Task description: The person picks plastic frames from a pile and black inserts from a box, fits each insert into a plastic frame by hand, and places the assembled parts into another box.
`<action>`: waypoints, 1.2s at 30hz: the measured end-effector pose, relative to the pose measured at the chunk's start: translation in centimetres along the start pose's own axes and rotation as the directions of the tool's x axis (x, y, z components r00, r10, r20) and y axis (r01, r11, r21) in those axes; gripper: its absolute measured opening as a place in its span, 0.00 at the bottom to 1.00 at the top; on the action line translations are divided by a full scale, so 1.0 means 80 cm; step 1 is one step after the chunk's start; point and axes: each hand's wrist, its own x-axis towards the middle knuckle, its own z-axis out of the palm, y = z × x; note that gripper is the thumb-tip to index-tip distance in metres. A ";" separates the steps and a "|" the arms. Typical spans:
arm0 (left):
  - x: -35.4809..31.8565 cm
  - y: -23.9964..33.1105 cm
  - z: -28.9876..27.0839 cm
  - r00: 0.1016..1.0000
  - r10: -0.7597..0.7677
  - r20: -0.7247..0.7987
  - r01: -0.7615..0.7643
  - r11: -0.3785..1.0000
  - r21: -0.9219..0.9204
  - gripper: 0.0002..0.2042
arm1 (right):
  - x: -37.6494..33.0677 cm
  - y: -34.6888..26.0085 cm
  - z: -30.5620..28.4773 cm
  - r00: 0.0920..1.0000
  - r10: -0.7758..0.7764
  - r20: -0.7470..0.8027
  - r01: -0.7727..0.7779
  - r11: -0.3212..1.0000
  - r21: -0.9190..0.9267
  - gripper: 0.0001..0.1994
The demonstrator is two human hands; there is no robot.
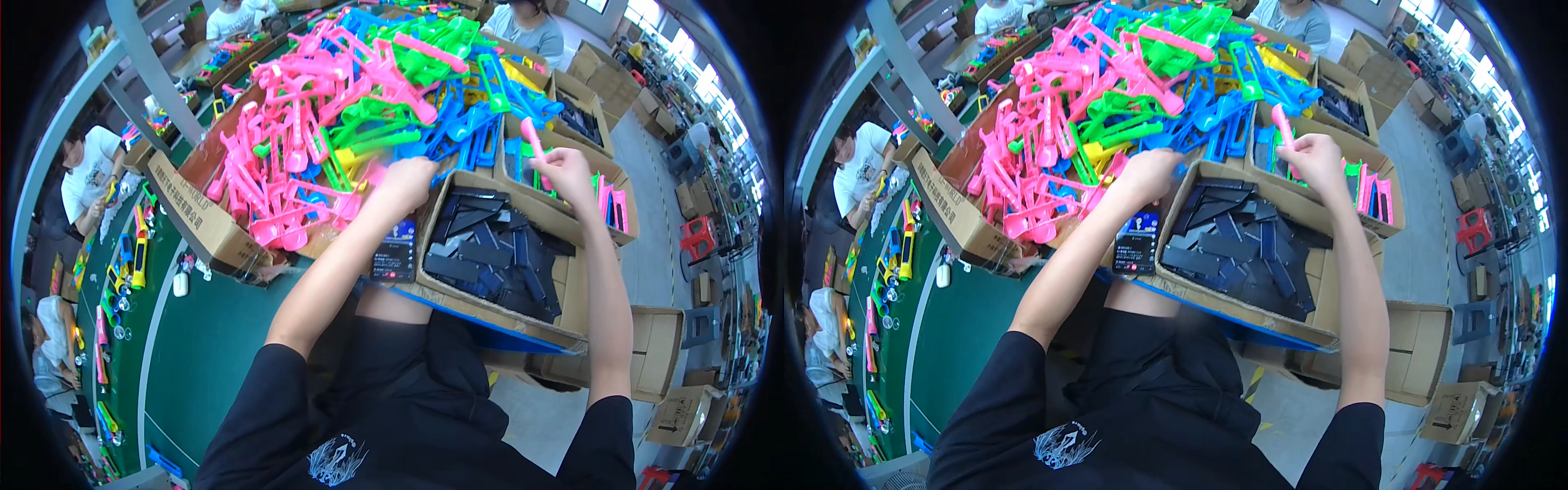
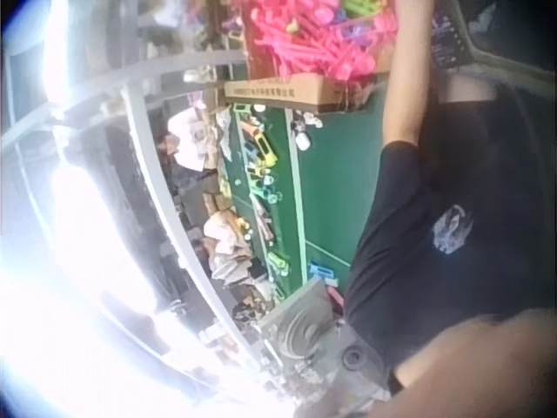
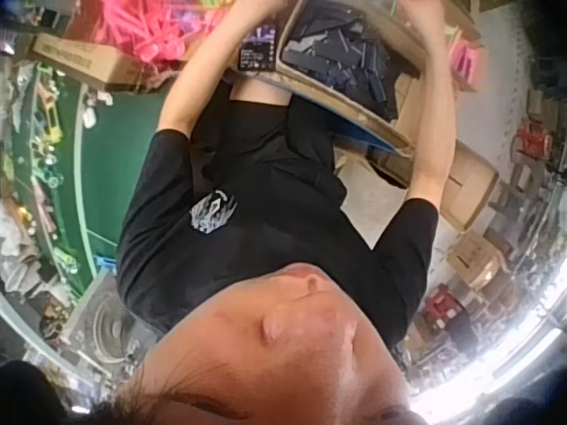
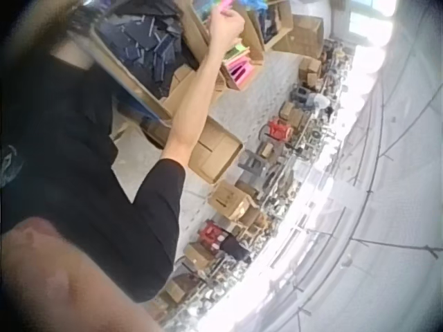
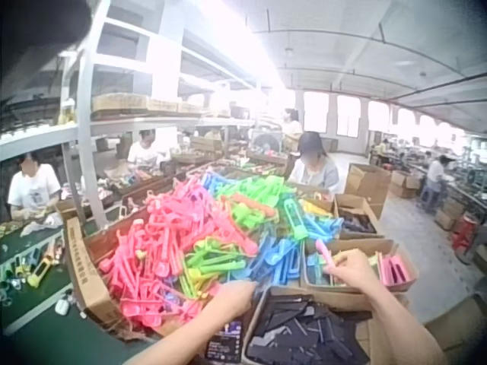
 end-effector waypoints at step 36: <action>-0.177 -0.019 -0.097 0.787 -0.453 -0.419 -0.012 0.667 -0.745 0.16 | -0.139 -0.068 0.040 0.929 -0.340 0.144 0.361 0.919 -0.159 0.05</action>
